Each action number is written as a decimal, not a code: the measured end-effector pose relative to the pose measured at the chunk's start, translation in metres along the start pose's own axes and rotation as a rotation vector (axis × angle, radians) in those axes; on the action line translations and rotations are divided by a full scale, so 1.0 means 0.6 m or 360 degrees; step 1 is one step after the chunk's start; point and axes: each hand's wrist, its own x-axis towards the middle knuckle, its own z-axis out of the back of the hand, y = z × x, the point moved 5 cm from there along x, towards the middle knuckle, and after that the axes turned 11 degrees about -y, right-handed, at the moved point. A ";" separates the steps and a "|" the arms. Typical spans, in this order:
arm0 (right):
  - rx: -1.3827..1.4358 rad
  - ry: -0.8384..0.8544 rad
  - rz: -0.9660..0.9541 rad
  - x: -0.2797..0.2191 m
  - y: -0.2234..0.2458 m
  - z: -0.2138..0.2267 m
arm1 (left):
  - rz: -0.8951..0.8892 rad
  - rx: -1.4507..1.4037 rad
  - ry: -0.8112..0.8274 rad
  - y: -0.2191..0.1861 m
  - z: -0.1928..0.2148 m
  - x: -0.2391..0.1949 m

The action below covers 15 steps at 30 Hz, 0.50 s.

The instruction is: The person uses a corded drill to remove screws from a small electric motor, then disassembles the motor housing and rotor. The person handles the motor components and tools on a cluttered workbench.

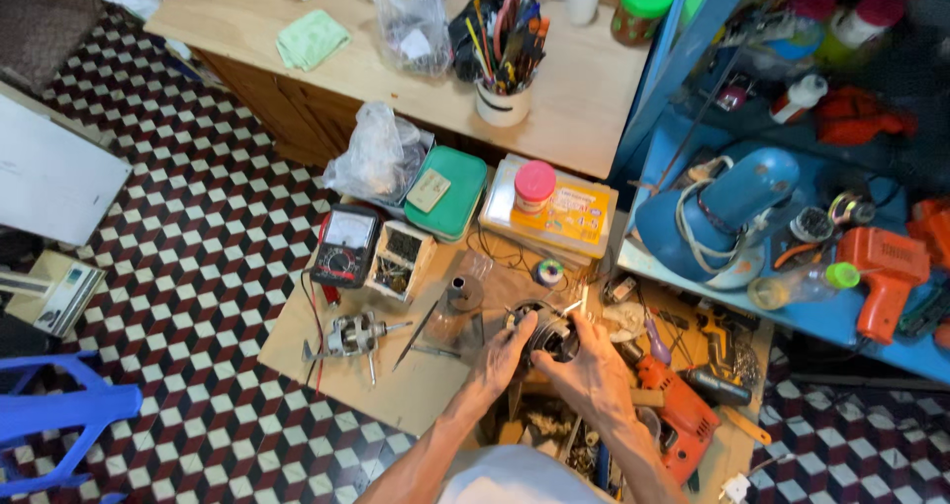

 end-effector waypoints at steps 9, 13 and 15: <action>-0.0380 0.0192 -0.0069 0.081 -0.018 -0.053 | -0.1744 0.0755 -0.0612 0.046 -0.001 0.078; -0.0305 0.0063 0.0060 0.103 -0.001 -0.073 | -0.1168 0.0987 -0.0492 0.039 0.030 0.128; -0.0310 0.0074 0.0083 0.085 0.003 -0.084 | -0.1083 0.1029 -0.0467 0.036 0.047 0.106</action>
